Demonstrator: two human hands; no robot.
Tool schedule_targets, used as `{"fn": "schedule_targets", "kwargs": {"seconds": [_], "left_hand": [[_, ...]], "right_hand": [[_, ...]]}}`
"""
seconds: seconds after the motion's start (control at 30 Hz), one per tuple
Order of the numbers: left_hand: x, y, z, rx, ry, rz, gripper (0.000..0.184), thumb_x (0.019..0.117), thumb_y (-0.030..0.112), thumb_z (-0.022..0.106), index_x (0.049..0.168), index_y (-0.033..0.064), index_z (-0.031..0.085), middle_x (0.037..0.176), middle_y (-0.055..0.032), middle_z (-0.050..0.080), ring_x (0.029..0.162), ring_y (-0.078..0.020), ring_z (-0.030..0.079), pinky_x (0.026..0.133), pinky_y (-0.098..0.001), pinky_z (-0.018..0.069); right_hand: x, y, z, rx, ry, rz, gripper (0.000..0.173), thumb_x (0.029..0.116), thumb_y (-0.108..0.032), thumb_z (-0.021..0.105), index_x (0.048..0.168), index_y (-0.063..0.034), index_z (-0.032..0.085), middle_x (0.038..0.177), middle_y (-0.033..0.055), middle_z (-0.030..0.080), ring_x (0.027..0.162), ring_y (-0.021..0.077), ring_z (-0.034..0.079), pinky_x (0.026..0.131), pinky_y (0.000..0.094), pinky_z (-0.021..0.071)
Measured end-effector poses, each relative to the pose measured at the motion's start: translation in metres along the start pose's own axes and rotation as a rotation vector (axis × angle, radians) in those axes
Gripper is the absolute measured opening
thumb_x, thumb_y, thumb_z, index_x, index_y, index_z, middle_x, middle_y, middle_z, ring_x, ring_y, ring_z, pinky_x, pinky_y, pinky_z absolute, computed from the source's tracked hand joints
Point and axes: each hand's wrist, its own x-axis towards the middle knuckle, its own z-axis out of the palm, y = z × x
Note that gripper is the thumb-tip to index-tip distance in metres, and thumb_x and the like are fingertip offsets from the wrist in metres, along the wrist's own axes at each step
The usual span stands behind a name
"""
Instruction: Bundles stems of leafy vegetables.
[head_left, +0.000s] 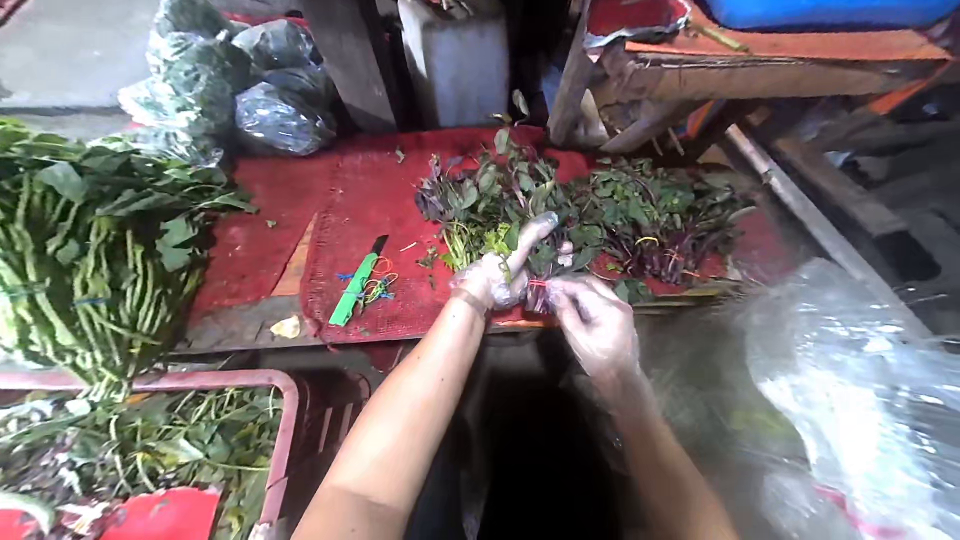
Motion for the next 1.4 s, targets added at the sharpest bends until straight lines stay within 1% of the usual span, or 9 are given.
{"fn": "schedule_targets", "kwargs": {"seconds": [0.33, 0.47, 0.6, 0.83, 0.93, 1.03, 1.23, 1.33, 1.4], "left_hand": [[-0.002, 0.005, 0.014, -0.123, 0.113, 0.005, 0.045, 0.1018, 0.051, 0.055, 0.133, 0.0188, 0.059, 0.118, -0.0019, 0.066, 0.102, -0.0127, 0.063, 0.084, -0.0325, 0.0547], [0.011, -0.007, 0.01, -0.184, 0.085, -0.083, 0.049, 0.1004, 0.057, 0.054, 0.129, 0.0183, 0.06, 0.107, -0.0017, 0.068, 0.09, -0.0114, 0.065, 0.074, -0.031, 0.0558], [0.012, -0.004, 0.015, -0.22, 0.091, -0.178, 0.047, 0.1008, 0.061, 0.049, 0.109, 0.016, 0.063, 0.083, -0.001, 0.065, 0.067, -0.0116, 0.062, 0.057, -0.0297, 0.0529], [0.011, -0.005, 0.015, -0.065, 0.203, -0.087, 0.053, 0.1001, 0.062, 0.048, 0.12, 0.0158, 0.063, 0.095, -0.0038, 0.064, 0.08, -0.0156, 0.061, 0.069, -0.0373, 0.0536], [0.021, 0.001, 0.008, -0.221, 0.404, -0.078, 0.049, 0.1013, 0.058, 0.049, 0.11, 0.0115, 0.061, 0.082, -0.0041, 0.06, 0.065, -0.0148, 0.057, 0.056, -0.0352, 0.0507], [0.014, 0.024, -0.007, -0.548, 0.352, 0.079, 0.033, 0.106, 0.046, 0.046, 0.103, 0.0158, 0.058, 0.075, 0.0002, 0.061, 0.06, -0.0109, 0.06, 0.052, -0.0284, 0.0531], [-0.014, 0.043, 0.039, -0.372, 0.131, 0.118, 0.039, 0.1066, 0.046, 0.048, 0.111, 0.0098, 0.061, 0.078, -0.0027, 0.065, 0.063, -0.0114, 0.062, 0.055, -0.0283, 0.0547], [-0.016, 0.042, 0.049, -0.242, 0.037, 0.187, 0.045, 0.1049, 0.049, 0.051, 0.116, 0.0073, 0.064, 0.094, -0.0069, 0.066, 0.08, -0.0154, 0.063, 0.07, -0.0358, 0.0556], [-0.024, 0.04, 0.048, -0.089, 0.031, 0.174, 0.056, 0.1013, 0.06, 0.049, 0.12, 0.0089, 0.064, 0.104, -0.0089, 0.066, 0.089, -0.0182, 0.062, 0.077, -0.0403, 0.0541]], "right_hand": [[0.01, 0.006, 0.003, -0.229, -0.096, -0.054, 0.016, 0.0946, -0.011, 0.065, 0.097, -0.0019, 0.077, 0.098, 0.0134, 0.074, 0.089, 0.0234, 0.072, 0.08, 0.0409, 0.0596], [0.022, 0.017, -0.003, 0.126, -0.221, 0.068, 0.01, 0.0887, -0.007, 0.061, 0.083, -0.0023, 0.068, 0.092, 0.0036, 0.064, 0.086, 0.0048, 0.061, 0.075, 0.0216, 0.0525], [0.022, 0.018, -0.011, 0.299, -0.456, 0.224, 0.015, 0.0919, -0.017, 0.059, 0.084, -0.0071, 0.068, 0.097, -0.0014, 0.062, 0.092, 0.0022, 0.059, 0.083, 0.0227, 0.0513], [0.009, 0.0, 0.0, -0.02, -0.431, 0.042, 0.033, 0.0977, -0.028, 0.059, 0.072, -0.0069, 0.061, 0.082, 0.005, 0.057, 0.081, 0.0149, 0.057, 0.075, 0.0355, 0.0475], [-0.026, -0.025, 0.013, -0.147, -0.335, -0.278, 0.033, 0.0942, -0.03, 0.058, 0.069, -0.0104, 0.066, 0.08, 0.0106, 0.067, 0.083, 0.0302, 0.068, 0.073, 0.0522, 0.0527], [-0.063, -0.022, 0.023, -0.157, -0.357, -0.198, 0.039, 0.1012, -0.037, 0.056, 0.077, -0.0095, 0.07, 0.085, 0.0102, 0.069, 0.087, 0.0294, 0.069, 0.077, 0.0511, 0.0535], [-0.042, -0.012, 0.055, 0.239, -0.275, 0.17, 0.019, 0.0954, -0.007, 0.059, 0.1, 0.0046, 0.074, 0.096, 0.009, 0.073, 0.088, 0.0048, 0.069, 0.083, 0.0198, 0.0565], [-0.018, -0.017, 0.109, 0.385, -0.521, 0.364, 0.022, 0.1024, -0.009, 0.057, 0.119, 0.0056, 0.062, 0.101, 0.0102, 0.068, 0.091, 0.0081, 0.065, 0.085, 0.024, 0.0549], [0.018, -0.046, 0.138, 0.243, -0.557, 0.23, 0.022, 0.0963, -0.015, 0.069, 0.105, 0.0054, 0.07, 0.093, 0.0149, 0.072, 0.083, 0.0189, 0.07, 0.08, 0.036, 0.0588]]}}
